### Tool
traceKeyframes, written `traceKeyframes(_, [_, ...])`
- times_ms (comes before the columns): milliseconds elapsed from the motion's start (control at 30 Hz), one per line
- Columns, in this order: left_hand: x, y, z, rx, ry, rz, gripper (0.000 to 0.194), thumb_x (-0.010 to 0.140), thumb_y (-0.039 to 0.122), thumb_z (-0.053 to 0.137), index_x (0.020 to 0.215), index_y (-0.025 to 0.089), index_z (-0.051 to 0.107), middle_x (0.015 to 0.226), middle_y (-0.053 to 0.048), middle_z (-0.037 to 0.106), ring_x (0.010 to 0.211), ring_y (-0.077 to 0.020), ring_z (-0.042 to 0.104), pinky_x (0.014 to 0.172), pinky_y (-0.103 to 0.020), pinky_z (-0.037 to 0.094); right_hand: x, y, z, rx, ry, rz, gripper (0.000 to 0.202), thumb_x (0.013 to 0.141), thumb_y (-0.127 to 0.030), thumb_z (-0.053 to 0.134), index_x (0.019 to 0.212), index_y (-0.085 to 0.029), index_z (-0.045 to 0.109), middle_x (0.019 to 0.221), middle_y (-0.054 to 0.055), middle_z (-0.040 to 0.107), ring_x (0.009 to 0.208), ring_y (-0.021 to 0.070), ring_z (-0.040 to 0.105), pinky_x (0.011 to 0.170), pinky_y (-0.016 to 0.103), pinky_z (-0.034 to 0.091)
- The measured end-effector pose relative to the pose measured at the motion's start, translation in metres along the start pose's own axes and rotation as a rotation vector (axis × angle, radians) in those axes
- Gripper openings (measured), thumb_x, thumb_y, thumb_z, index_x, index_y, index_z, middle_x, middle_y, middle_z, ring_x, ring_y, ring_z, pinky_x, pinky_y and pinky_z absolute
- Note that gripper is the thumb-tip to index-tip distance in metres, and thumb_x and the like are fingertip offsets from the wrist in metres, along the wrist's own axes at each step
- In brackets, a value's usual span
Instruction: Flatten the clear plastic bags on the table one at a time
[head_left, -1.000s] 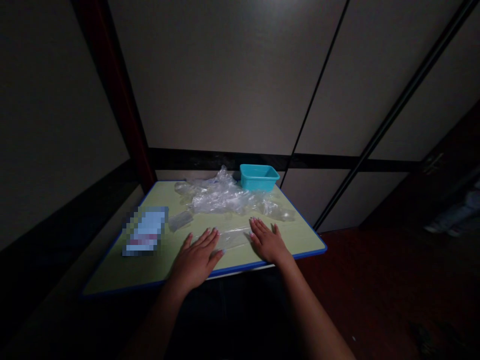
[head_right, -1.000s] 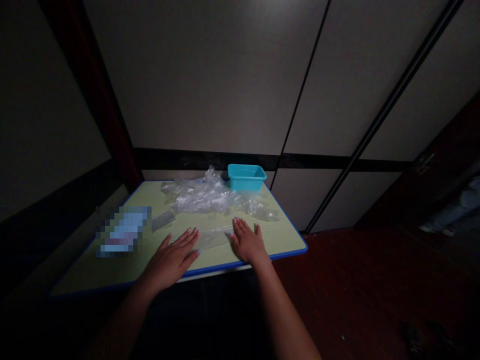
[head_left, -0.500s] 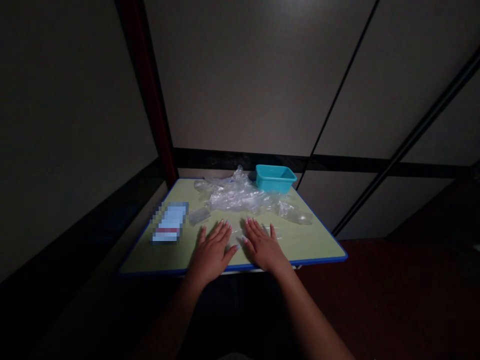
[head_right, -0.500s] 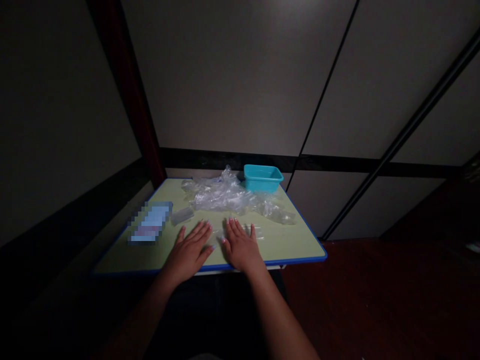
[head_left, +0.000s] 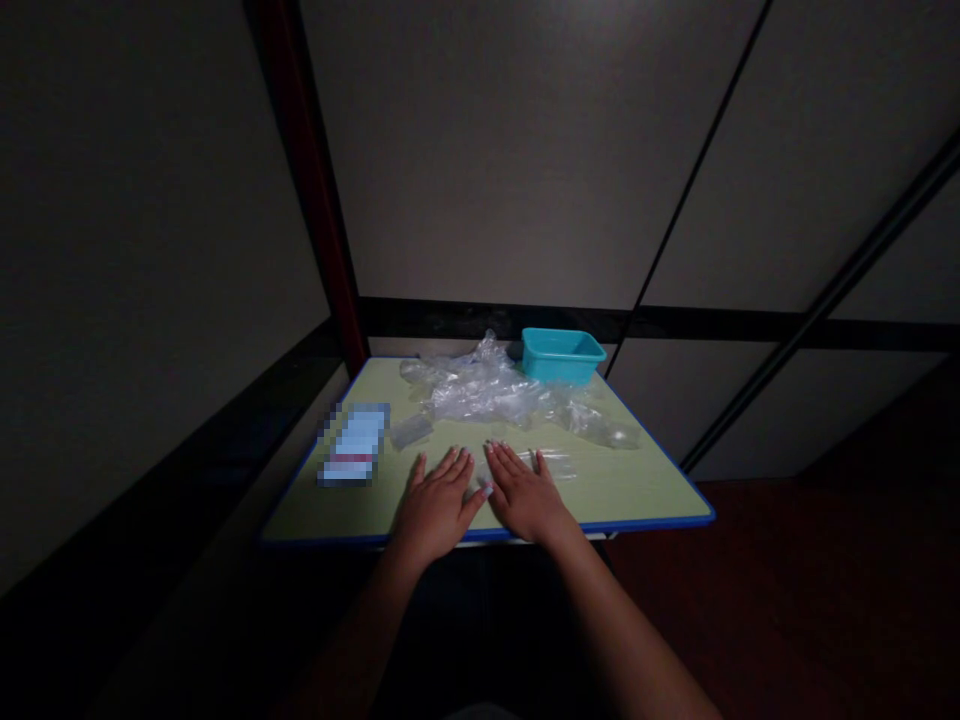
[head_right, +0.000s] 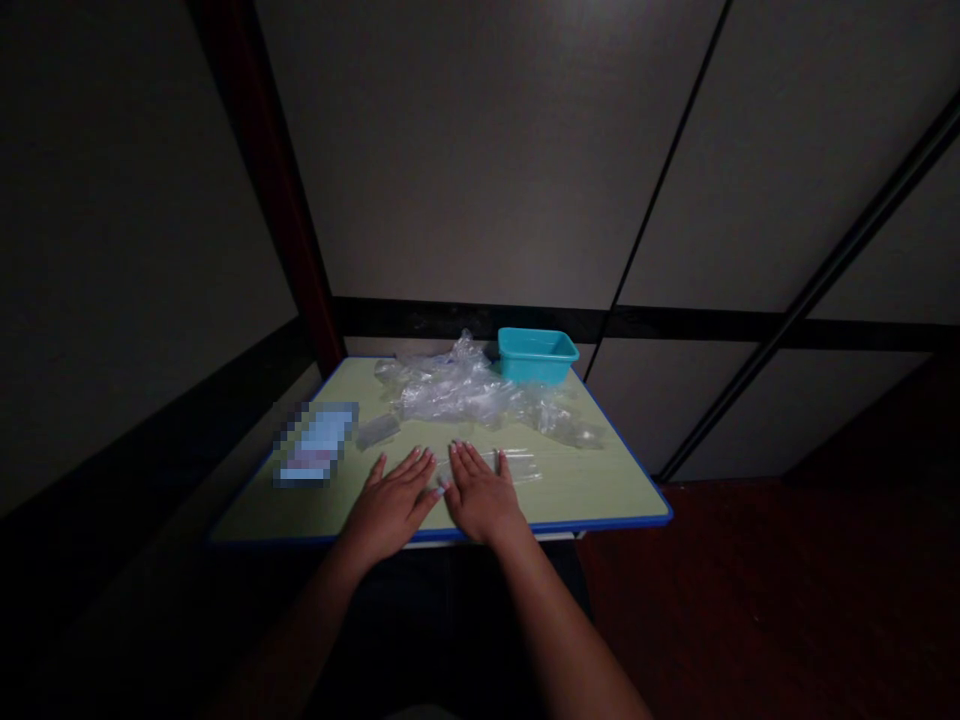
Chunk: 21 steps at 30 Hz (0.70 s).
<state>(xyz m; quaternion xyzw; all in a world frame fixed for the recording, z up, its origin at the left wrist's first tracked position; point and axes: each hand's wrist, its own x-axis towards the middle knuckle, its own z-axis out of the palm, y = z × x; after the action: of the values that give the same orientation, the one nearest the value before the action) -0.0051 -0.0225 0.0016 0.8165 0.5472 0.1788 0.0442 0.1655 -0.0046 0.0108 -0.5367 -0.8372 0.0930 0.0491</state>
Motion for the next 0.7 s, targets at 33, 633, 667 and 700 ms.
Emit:
traceKeyframes(33, [0.000,-0.002,0.001,-0.031,0.013,-0.001,0.050,0.095,0.046,0.033,0.137,0.020,0.044,0.145,-0.008,0.040,0.138,-0.0228,0.029,0.113,-0.053,0.006,0.000,0.000,0.000,0.004,0.001,0.000,0.058,0.096,-0.044,0.014,0.148,-0.020,0.010,0.154,0.001,0.013,0.142,0.0186,0.011,0.111,0.058,-0.001])
traceKeyframes(633, [-0.014,-0.035,-0.072,-1.771,0.088,-0.813,0.062,0.092,0.060,0.021,0.133,0.021,0.048,0.127,-0.015,0.054,0.121,-0.0308,0.048,0.097,-0.052,0.034,0.002,0.003,0.006,0.023,0.015,0.007,0.058,0.096,-0.045,0.016,0.149,-0.023,0.010,0.154,0.003,0.015,0.142,0.0183,0.012,0.111,0.056,-0.001])
traceKeyframes(667, [-0.015,-0.037,-0.071,-1.807,0.066,-0.818,0.062,0.092,0.060,0.022,0.135,0.022,0.046,0.128,-0.016,0.053,0.119,-0.0314,0.049,0.096,-0.053,0.035,0.002,0.003,0.005,0.020,0.014,0.008,0.058,0.096,-0.045,0.016,0.149,-0.023,0.010,0.154,0.003,0.015,0.142,0.0185,0.012,0.111,0.056,-0.001])
traceKeyframes(700, [-0.015,-0.039,-0.069,-1.836,0.047,-0.823,0.061,0.092,0.059,0.024,0.136,0.022,0.044,0.129,-0.016,0.053,0.118,-0.0320,0.050,0.095,-0.054,0.036,0.002,0.002,0.005,0.019,0.013,0.008,0.058,0.095,-0.045,0.017,0.149,-0.022,0.010,0.154,0.003,0.015,0.142,0.0186,0.012,0.111,0.056,-0.001])
